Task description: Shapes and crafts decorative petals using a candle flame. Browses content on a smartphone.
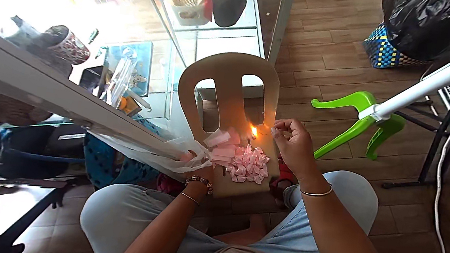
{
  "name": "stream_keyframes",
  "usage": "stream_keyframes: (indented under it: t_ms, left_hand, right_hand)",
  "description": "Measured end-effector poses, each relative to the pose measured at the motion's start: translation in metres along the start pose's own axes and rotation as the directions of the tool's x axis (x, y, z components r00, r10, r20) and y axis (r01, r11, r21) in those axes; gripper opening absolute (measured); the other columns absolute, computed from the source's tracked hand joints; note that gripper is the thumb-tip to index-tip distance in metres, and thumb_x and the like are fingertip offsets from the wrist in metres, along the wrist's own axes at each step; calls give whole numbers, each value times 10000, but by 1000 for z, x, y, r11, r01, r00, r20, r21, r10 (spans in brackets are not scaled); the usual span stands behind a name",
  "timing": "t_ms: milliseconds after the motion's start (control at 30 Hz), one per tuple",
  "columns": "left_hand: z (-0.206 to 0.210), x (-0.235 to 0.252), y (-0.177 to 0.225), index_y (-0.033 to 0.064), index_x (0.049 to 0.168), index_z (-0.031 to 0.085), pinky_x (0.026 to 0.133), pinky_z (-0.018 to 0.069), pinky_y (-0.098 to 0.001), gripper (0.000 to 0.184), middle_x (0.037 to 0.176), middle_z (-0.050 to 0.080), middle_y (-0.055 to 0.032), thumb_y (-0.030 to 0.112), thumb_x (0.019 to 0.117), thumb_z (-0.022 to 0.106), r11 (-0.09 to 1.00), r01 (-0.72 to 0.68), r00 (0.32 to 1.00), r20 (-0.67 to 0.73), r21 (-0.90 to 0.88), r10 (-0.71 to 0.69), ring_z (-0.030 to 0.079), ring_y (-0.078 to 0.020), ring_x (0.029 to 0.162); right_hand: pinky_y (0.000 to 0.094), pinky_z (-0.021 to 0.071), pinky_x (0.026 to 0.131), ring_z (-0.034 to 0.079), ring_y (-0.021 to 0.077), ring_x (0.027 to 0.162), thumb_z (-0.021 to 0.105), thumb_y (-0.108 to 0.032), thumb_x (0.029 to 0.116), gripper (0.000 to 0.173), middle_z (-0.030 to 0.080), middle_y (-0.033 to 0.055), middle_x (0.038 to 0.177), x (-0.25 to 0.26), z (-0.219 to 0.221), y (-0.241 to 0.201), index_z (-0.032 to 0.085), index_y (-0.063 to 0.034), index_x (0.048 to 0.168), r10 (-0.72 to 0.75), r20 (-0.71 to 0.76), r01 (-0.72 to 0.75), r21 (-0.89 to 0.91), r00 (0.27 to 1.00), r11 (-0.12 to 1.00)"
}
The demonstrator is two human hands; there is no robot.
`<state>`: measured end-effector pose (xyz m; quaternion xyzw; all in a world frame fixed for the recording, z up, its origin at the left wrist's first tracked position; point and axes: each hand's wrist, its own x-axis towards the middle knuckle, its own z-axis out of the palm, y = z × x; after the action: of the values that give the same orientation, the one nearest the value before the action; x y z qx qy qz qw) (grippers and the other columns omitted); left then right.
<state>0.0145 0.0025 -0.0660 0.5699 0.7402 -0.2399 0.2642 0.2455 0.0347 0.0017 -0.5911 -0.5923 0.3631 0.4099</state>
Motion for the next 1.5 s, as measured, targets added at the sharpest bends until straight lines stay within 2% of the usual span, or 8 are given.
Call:
stream_keyframes:
  t_ms: [267,367,700,900,1033,1133,1367,1500]
  left_hand:
    - [27,39,-20,73,1392,592,1063,371,-717,421,1427,556,-252,244,1007,599,998,4,990,-141,-68,-14,479,-477,1360]
    - [30,40,-22,27,1495,483,1127,307,-688,568,1521,451,-279,260,997,625,994,56,988,-136,-99,-69,385,-472,1435]
    - [17,18,-42,-108,1482,401,1152,338,-590,653,1488,451,-332,192,972,677,998,-39,999,26,-48,40,411,-470,1419]
    - [9,31,-42,-32,1505,424,1196,223,-622,747,1540,406,-298,284,909,744,998,-65,998,19,0,65,322,-456,1469]
    - [6,40,-48,96,1427,556,1169,259,-614,565,1446,548,-208,331,936,708,968,-251,967,54,-6,251,444,-404,1396]
    - [22,45,-50,48,1419,557,1172,275,-579,516,1424,559,-231,272,967,668,950,-297,954,-59,-92,293,460,-398,1381]
    - [-21,25,-58,-58,1431,486,1083,390,-650,541,1385,549,-312,176,980,674,977,-197,970,130,-85,207,513,-470,1321]
    - [0,35,-64,-46,1461,484,1174,298,-607,544,1486,486,-283,173,989,643,976,-215,975,55,30,213,413,-440,1425]
  right_hand:
    - [392,537,812,639,207,959,630,-173,1026,188,653,124,1144,4,17,-5,628,-29,1147,18,35,-17,-38,999,999]
    - [408,542,850,648,220,993,639,-163,1021,192,657,140,1141,5,21,-7,631,-16,1145,18,44,-15,-55,999,998]
    - [440,544,830,646,254,963,655,-161,1011,224,645,162,1154,7,28,-3,622,-4,1167,44,75,-36,-108,996,994]
    - [452,534,878,641,276,1028,657,-167,1012,253,633,182,1203,7,30,-5,606,-1,1196,89,112,-73,-139,990,988]
    - [458,529,897,635,288,1059,662,-164,1008,267,628,190,1215,7,30,-6,601,3,1208,103,127,-83,-154,987,985]
    - [469,526,920,633,297,1084,668,-161,1004,265,629,194,1217,6,30,-6,602,10,1196,90,126,-71,-150,988,986]
    - [465,529,852,633,288,1030,654,-179,1014,255,630,180,1204,3,26,-7,607,-14,1203,76,120,-54,-179,990,982]
    - [463,537,791,635,287,970,656,-166,1009,230,626,171,1174,0,28,-9,605,-27,1186,54,127,-31,-179,990,983]
